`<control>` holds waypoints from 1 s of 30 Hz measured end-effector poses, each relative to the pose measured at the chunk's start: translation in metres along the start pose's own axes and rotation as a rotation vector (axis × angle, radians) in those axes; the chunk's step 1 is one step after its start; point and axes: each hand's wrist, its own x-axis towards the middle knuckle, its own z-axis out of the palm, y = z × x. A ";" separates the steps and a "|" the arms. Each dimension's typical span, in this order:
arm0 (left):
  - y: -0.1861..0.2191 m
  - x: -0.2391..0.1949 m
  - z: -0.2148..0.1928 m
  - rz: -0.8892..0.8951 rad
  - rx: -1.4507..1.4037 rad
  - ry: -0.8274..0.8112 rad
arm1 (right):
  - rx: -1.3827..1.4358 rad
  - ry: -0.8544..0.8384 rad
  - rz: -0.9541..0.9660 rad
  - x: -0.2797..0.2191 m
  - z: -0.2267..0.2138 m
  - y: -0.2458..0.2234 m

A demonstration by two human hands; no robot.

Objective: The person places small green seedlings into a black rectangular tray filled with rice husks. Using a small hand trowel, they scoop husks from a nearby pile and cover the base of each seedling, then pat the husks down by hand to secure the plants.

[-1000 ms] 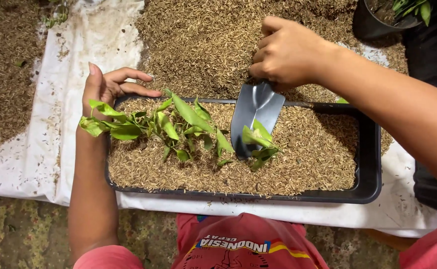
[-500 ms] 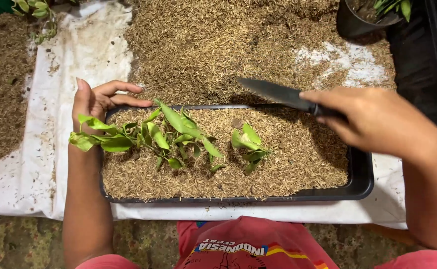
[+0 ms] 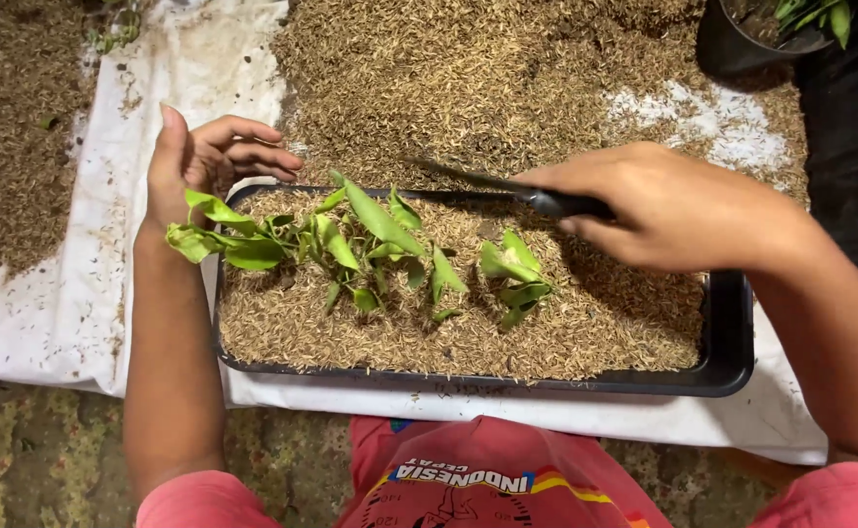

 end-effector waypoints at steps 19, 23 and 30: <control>-0.044 -0.008 -0.022 -0.001 0.096 0.232 | 0.051 0.091 -0.010 -0.042 -0.029 0.024; -0.029 -0.008 0.005 -0.062 0.028 0.233 | -0.007 0.153 0.096 -0.093 -0.011 0.055; -0.026 -0.006 0.013 -0.054 -0.038 0.181 | 0.087 0.113 0.183 -0.127 0.012 0.061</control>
